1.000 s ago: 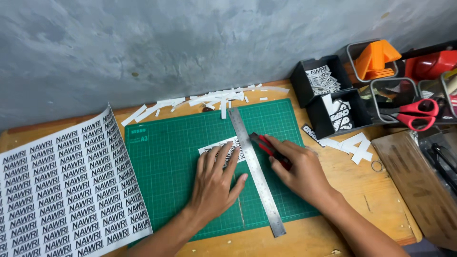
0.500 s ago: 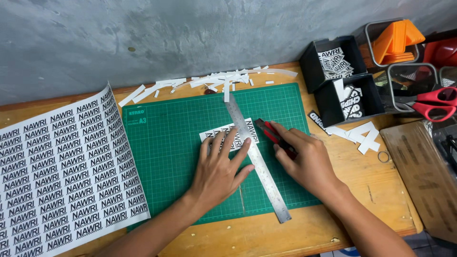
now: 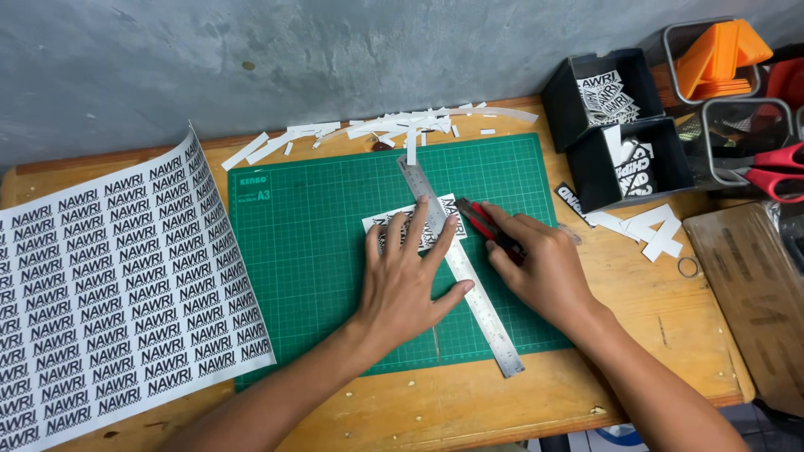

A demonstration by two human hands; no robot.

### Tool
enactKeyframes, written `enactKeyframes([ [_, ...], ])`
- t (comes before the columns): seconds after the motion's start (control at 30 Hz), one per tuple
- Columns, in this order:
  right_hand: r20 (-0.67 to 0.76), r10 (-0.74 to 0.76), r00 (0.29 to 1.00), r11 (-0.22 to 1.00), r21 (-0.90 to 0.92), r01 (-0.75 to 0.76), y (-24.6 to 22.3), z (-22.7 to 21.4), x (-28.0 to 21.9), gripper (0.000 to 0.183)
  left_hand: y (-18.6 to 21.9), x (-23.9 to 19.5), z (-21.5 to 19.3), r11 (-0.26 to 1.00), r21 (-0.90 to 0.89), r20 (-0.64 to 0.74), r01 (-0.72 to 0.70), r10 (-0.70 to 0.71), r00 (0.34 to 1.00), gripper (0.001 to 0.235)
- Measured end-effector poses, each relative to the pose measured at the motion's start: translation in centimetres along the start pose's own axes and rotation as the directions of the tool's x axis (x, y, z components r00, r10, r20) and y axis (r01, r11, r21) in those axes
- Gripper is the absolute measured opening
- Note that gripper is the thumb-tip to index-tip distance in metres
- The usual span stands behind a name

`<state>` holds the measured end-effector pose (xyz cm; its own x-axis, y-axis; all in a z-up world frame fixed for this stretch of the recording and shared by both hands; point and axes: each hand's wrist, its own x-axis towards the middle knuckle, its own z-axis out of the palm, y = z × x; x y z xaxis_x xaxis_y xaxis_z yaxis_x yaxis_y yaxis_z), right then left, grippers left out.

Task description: The person uses a metal ruler and a red utility knife to cut a sheet of white stickers with black text on a green cutting mat. They repeatedly align the ruler, cut along its edge, and separate the cut sticker pieces.

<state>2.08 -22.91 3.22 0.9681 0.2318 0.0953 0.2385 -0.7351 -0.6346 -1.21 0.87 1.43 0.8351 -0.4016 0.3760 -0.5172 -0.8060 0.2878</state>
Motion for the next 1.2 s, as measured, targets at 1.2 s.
enactKeyframes([
  [1.2,-0.02,-0.02,1.0,1.0,-0.005,0.02,-0.6,-0.6,-0.4,0.05,-0.8,-0.6,-0.6,0.996,-0.094,0.108,0.001,0.01,0.994,0.111],
])
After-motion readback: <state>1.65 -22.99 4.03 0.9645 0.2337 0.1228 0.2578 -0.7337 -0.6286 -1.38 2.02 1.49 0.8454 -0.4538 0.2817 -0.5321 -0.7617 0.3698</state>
